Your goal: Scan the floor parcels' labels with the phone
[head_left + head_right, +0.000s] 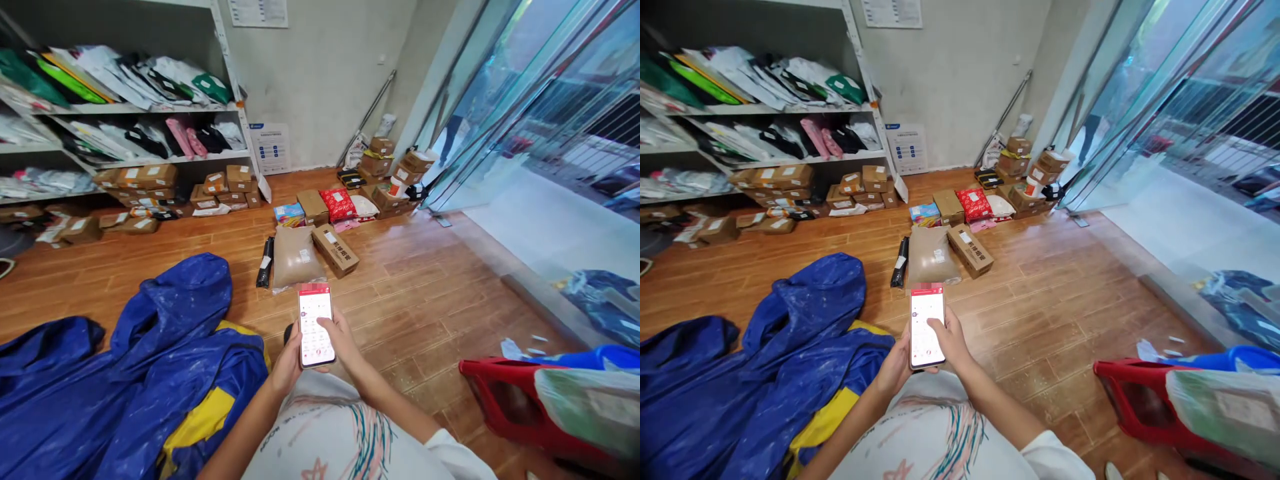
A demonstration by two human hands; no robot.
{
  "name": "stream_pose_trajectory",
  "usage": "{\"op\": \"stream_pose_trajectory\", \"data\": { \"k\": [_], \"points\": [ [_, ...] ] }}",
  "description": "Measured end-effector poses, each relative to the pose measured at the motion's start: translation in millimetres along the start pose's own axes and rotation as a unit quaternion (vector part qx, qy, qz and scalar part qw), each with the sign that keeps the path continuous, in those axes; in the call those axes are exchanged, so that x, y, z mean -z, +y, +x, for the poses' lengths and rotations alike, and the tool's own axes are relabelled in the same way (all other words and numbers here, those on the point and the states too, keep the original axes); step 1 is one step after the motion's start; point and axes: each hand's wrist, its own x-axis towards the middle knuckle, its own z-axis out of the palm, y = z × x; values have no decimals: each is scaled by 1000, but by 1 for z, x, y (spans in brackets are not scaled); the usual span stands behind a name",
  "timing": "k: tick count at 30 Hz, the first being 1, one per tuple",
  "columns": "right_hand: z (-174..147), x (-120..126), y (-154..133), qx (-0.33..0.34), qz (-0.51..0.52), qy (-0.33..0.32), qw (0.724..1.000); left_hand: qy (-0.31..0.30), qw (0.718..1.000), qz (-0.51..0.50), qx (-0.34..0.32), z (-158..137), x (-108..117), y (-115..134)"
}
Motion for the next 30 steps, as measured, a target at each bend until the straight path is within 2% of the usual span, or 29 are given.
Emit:
{"op": "stream_pose_trajectory", "data": {
  "k": [6, 9, 13, 16, 23, 30],
  "points": [
    [120, -32, -21, 33, 15, 54, 998, -31, 997, 72, 27, 100, 25, 74],
    [172, -50, -34, 41, 29, 48, 998, -50, 995, 74, 48, 146, 36, 117],
    [226, -65, -48, 41, 31, 26, 998, -72, 994, 54, 64, 196, 45, 168],
    [257, -71, -54, 43, 12, 26, 999, -83, 993, 51, 73, 224, 48, 196],
    [308, -76, -60, 35, 9, 82, 996, -72, 989, 71, 104, 268, 38, 225],
    [327, -71, -70, 60, -19, 111, 992, -85, 988, 77, 101, 293, 27, 231]
  ]
}}
